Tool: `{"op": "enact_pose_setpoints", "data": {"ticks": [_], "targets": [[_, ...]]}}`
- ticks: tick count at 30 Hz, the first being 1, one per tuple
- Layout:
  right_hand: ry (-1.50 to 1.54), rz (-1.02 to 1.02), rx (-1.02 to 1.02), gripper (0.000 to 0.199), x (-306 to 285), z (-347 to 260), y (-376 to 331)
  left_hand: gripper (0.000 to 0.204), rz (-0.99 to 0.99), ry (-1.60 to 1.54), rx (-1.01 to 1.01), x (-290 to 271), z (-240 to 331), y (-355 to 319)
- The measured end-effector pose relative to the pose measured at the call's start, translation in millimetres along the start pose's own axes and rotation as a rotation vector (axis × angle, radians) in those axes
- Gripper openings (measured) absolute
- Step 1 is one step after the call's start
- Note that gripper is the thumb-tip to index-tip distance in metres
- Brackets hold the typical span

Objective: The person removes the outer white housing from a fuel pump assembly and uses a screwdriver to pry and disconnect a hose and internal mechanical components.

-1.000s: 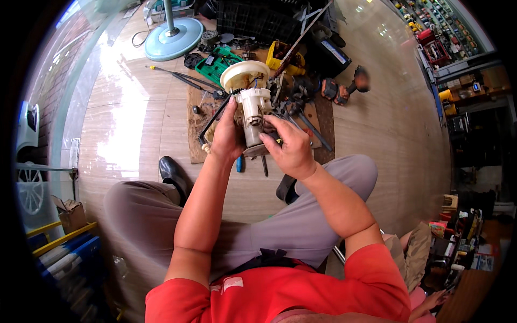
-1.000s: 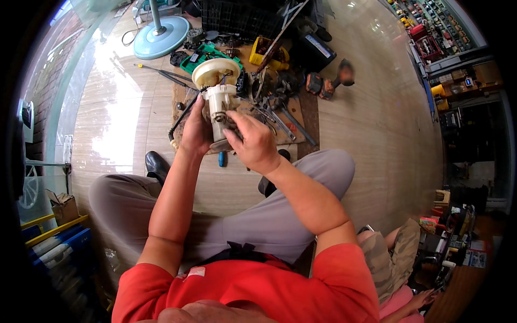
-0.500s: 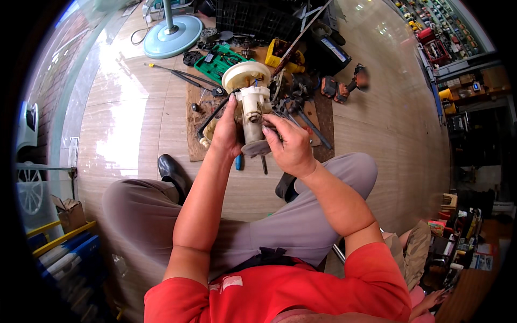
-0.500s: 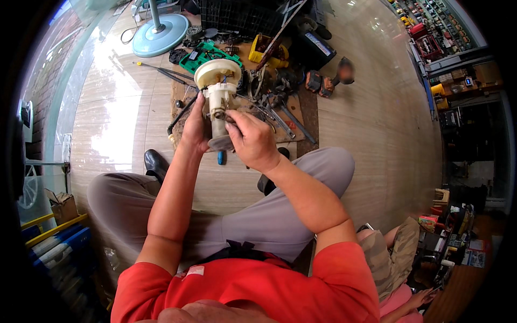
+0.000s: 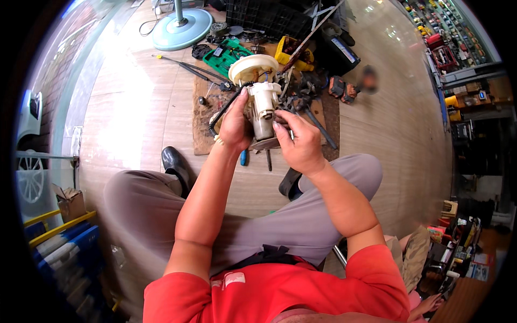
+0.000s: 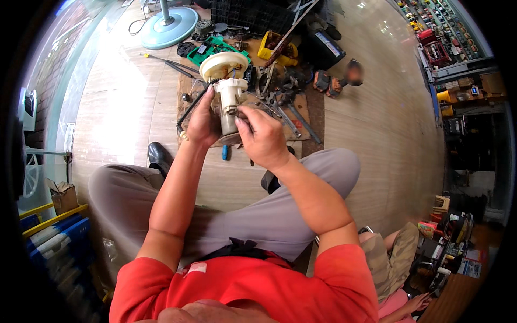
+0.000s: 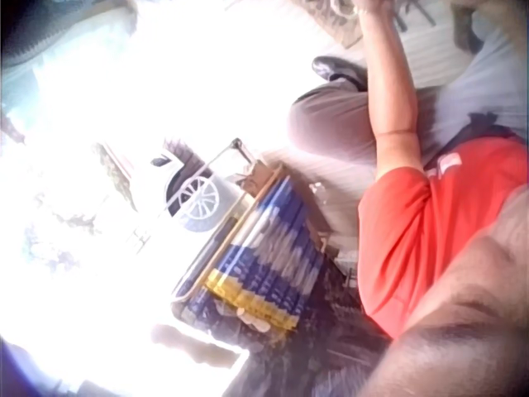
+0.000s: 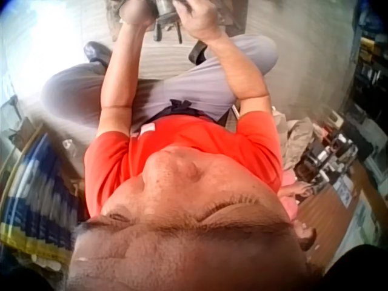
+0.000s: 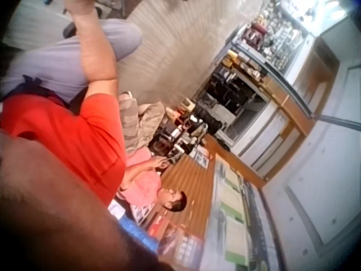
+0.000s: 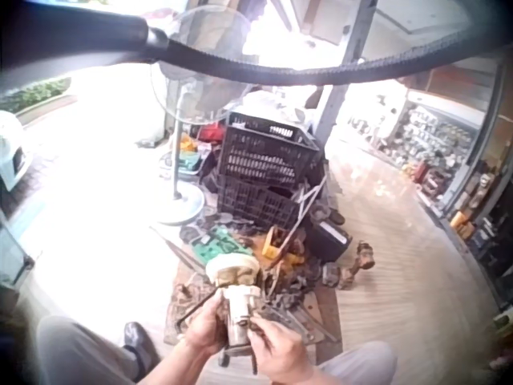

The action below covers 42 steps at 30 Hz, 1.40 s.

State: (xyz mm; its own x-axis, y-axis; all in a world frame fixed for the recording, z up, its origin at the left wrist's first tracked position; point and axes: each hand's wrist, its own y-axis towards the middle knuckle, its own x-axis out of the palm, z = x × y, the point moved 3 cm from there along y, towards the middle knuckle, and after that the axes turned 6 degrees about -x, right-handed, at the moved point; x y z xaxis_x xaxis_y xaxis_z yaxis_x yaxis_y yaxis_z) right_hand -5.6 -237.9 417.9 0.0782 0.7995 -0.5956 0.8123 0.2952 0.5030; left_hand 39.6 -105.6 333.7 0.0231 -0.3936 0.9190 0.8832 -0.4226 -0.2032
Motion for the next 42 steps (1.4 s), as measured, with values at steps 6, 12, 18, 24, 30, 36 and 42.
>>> {"op": "enact_pose_setpoints", "data": {"ticks": [6,12,18,24,30,36,42], "targets": [[-0.084,0.046,-0.061,0.013,-5,-1,0,0.040,0.118,0.062,0.090,-1,-1,1],[0.075,-0.041,0.050,0.009,0,-11,-5,0.044,0.229,0.230,0.252,-38,-2,17],[0.366,-0.343,0.281,0.014,29,-14,-23,0.053,0.291,0.345,0.279,-41,0,16],[0.229,-0.325,0.053,0.020,31,-28,-19,0.061,0.541,0.822,0.321,-5,10,-7],[0.219,-0.210,-0.068,0.017,34,-25,-19,0.064,0.626,1.005,0.380,-17,7,-2],[0.333,-0.253,0.150,0.014,28,-21,-20,0.067,0.614,0.880,0.314,-12,5,-5],[0.993,-0.399,0.642,0.022,32,-8,-26,0.067,0.536,0.801,0.217,-16,2,-4]]}}
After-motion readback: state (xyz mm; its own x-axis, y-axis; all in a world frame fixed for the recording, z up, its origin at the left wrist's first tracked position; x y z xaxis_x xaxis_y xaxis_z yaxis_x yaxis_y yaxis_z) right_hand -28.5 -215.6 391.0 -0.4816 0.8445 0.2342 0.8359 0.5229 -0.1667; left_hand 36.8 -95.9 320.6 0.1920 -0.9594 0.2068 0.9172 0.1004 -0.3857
